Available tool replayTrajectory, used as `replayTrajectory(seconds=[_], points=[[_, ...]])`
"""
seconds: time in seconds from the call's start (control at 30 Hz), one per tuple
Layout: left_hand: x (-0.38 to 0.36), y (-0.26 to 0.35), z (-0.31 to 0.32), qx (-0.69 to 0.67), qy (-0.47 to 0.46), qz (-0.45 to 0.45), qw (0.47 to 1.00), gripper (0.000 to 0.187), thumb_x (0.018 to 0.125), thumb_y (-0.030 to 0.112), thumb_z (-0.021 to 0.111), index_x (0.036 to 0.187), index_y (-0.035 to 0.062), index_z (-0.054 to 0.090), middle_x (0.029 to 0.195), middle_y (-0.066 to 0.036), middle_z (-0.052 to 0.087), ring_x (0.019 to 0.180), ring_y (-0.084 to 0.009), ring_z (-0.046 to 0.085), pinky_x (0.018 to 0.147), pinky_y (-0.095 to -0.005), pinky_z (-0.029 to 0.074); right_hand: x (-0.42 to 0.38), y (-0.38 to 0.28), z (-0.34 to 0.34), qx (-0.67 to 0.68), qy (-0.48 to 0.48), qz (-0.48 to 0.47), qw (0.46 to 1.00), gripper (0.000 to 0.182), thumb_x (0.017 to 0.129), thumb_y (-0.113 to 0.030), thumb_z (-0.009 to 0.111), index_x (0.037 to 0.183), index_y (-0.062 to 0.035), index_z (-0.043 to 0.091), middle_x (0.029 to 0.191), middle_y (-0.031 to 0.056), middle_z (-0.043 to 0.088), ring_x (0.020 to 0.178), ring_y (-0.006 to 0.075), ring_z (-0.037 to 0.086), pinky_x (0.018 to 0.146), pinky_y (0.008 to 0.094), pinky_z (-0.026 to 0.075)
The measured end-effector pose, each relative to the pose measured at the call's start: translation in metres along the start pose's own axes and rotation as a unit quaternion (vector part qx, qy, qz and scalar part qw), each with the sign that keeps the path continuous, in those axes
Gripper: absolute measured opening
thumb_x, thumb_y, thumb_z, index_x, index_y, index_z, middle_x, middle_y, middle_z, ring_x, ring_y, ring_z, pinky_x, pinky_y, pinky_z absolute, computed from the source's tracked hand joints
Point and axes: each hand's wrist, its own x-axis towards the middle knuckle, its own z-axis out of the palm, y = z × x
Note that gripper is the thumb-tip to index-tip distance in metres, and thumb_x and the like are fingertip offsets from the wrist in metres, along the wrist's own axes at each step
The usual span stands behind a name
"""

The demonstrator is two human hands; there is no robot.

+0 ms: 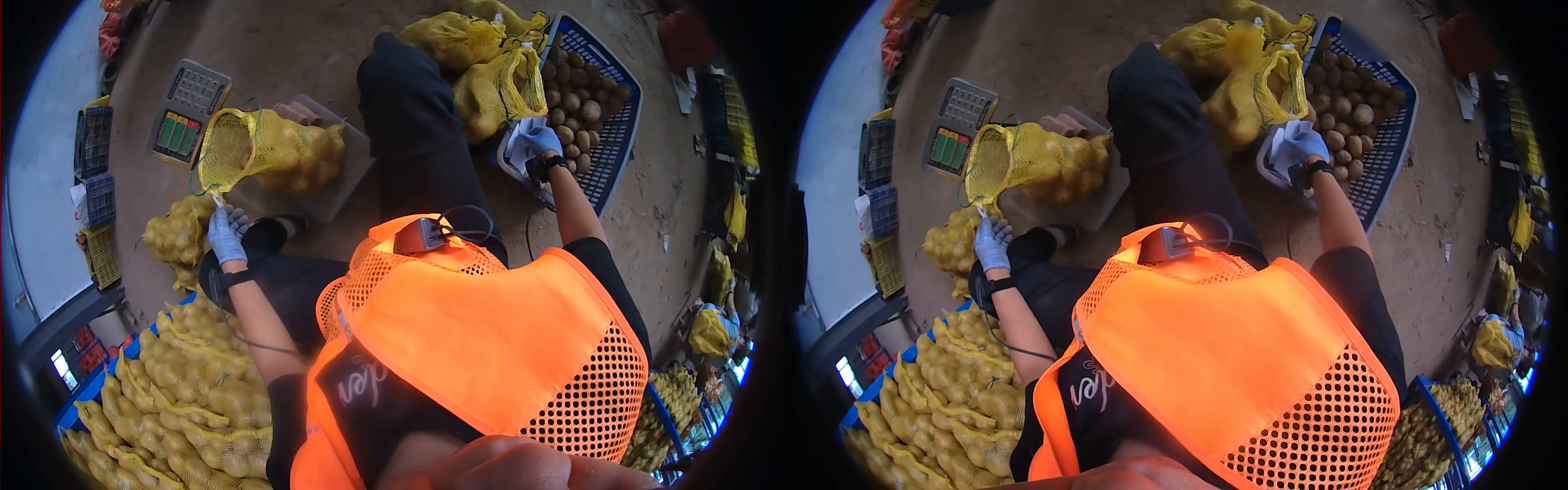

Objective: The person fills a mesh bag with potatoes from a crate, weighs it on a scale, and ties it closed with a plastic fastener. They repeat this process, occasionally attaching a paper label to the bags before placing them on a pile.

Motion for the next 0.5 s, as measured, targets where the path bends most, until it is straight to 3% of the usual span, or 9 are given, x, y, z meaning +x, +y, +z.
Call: replayTrajectory(seconds=[0.13, 0.2, 0.23, 0.27, 0.33, 0.4, 0.5], points=[[0.001, -0.001, 0.001, 0.002, 0.012, -0.004, 1.0, 0.033, 0.09, 0.037, 0.049, 0.101, 0.0065, 0.054, 0.081, -0.007, 0.063, 0.061, -0.0143, 0.059, 0.052, -0.0231, 0.045, 0.022, 0.046, 0.025, -0.007, 0.041, -0.007, 0.999, 0.032, 0.076, -0.035, 0.064, 0.085, -0.0046, 0.069, 0.076, 0.0121, 0.066, 0.072, 0.0225, 0.063, 0.071, 0.0316, 0.048], [0.006, -0.003, -0.001, -0.001, 0.003, -0.013, 1.0, 0.032, 0.09, 0.036, 0.049, 0.101, 0.0067, 0.054, 0.08, -0.007, 0.063, 0.06, -0.0141, 0.059, 0.051, -0.0227, 0.045, 0.01, 0.046, 0.011, 0.128, -0.019, 0.045, 0.991, 0.028, 0.077, -0.031, 0.066, 0.088, -0.0055, 0.069, 0.08, 0.0085, 0.067, 0.073, 0.0178, 0.062, 0.071, 0.0294, 0.048], [0.008, -0.005, -0.001, -0.002, 0.002, -0.013, 1.0, 0.032, 0.09, 0.036, 0.049, 0.101, 0.0067, 0.054, 0.08, -0.007, 0.063, 0.06, -0.0141, 0.059, 0.051, -0.0227, 0.045, 0.013, 0.052, 0.008, 0.208, -0.021, 0.047, 0.977, 0.026, 0.078, -0.027, 0.067, 0.092, -0.0054, 0.069, 0.084, 0.0027, 0.066, 0.075, 0.0113, 0.059, 0.07, 0.0256, 0.047], [0.007, -0.004, 0.0, -0.017, 0.004, -0.005, 1.0, 0.029, 0.09, 0.034, 0.05, 0.098, 0.007, 0.055, 0.078, -0.007, 0.063, 0.057, -0.0135, 0.058, 0.048, -0.0215, 0.045, 0.011, 0.051, 0.003, 0.208, -0.019, 0.047, 0.977, 0.026, 0.078, -0.027, 0.067, 0.092, -0.0054, 0.069, 0.084, 0.0027, 0.066, 0.075, 0.0113, 0.059, 0.07, 0.0256, 0.047], [0.004, -0.002, 0.003, -0.035, 0.007, 0.005, 0.999, 0.025, 0.089, 0.031, 0.05, 0.095, 0.0073, 0.055, 0.075, -0.007, 0.063, 0.054, -0.013, 0.058, 0.045, -0.0204, 0.044, -0.003, 0.044, -0.022, 0.426, 0.036, -0.006, 0.904, 0.027, 0.081, -0.026, 0.065, 0.098, -0.0044, 0.066, 0.086, -0.0009, 0.062, 0.076, 0.0076, 0.055, 0.068, 0.0214, 0.045], [0.001, 0.002, 0.005, -0.06, 0.008, 0.03, 0.998, 0.026, 0.089, 0.032, 0.051, 0.095, 0.0069, 0.056, 0.075, -0.007, 0.063, 0.056, -0.0126, 0.058, 0.047, -0.0205, 0.045, -0.037, -0.011, -0.07, 0.542, 0.068, -0.039, 0.836, 0.021, 0.086, -0.02, 0.06, 0.095, -0.0014, 0.062, 0.084, -0.0021, 0.059, 0.074, 0.0063, 0.053, 0.066, 0.0195, 0.044], [-0.012, 0.014, 0.009, -0.119, 0.001, 0.042, 0.992, 0.03, 0.09, 0.035, 0.05, 0.099, 0.0067, 0.055, 0.079, -0.007, 0.063, 0.061, -0.0142, 0.059, 0.053, -0.0238, 0.046, -0.083, -0.099, -0.127, 0.526, 0.11, -0.14, 0.832, 0.018, 0.087, -0.015, 0.057, 0.097, -0.0011, 0.061, 0.087, -0.0011, 0.059, 0.079, 0.0066, 0.052, 0.072, 0.0195, 0.042]])
